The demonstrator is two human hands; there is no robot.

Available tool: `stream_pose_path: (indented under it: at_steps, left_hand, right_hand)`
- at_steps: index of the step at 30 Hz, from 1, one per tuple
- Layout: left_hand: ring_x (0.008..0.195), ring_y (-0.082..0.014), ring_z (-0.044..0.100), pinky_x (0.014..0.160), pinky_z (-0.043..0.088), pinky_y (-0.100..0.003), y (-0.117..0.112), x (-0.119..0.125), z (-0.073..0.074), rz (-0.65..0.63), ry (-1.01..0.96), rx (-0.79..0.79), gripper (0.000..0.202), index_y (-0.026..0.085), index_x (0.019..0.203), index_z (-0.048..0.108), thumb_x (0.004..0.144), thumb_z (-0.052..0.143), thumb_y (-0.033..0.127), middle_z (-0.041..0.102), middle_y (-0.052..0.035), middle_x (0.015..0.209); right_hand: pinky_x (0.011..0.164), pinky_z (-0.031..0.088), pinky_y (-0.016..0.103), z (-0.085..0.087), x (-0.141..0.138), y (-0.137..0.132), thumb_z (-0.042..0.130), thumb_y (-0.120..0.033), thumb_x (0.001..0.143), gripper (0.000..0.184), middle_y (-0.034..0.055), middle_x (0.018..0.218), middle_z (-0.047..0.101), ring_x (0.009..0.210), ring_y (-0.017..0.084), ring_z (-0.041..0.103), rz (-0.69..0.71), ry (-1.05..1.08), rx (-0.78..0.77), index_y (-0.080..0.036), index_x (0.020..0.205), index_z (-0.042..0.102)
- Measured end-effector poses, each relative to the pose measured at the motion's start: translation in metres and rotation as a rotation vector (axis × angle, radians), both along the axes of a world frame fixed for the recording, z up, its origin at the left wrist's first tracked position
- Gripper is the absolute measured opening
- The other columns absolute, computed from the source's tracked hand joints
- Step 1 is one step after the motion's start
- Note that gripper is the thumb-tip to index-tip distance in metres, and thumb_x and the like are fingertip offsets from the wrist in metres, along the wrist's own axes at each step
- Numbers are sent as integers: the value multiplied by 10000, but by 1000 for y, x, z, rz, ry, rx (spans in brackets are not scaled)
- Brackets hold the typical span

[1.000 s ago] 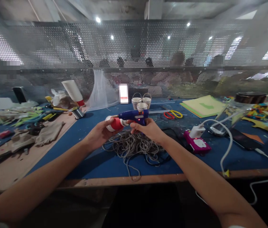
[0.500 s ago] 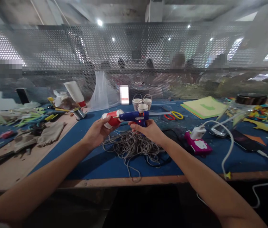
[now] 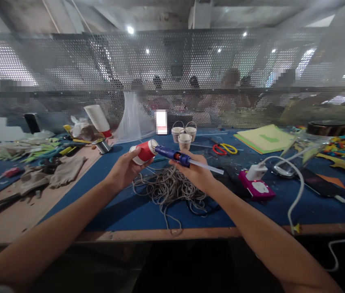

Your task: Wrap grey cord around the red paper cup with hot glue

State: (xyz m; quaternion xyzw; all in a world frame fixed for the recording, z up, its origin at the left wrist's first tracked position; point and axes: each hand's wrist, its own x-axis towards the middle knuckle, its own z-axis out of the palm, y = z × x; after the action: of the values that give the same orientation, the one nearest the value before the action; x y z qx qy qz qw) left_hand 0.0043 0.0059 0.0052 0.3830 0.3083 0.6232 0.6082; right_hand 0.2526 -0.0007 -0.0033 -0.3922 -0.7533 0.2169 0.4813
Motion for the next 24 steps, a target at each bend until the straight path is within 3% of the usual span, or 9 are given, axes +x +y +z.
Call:
stream_pose_path:
  at_steps: [7,24]
  left_hand:
    - [946,-231,702,864,612,-385,1,0,0,22,-11,0,304,63,1062,704,823,747,245,736,-161,1091]
    - [921,-222,701,860,601,-373,-2,2,-1,38,15,19,288,86,1008,707,805,776,277,746,-133,1025]
  right_hand:
    - [628,457,313,3,3,-2,627,-503,912,290,17,765,659,692,184,626,-63,-227,127,-213,923,622]
    - [681,453,315,-2,6,1,588,-539,928,304,15,784,673,726,197,647,-116,-304,172,-238,943,621]
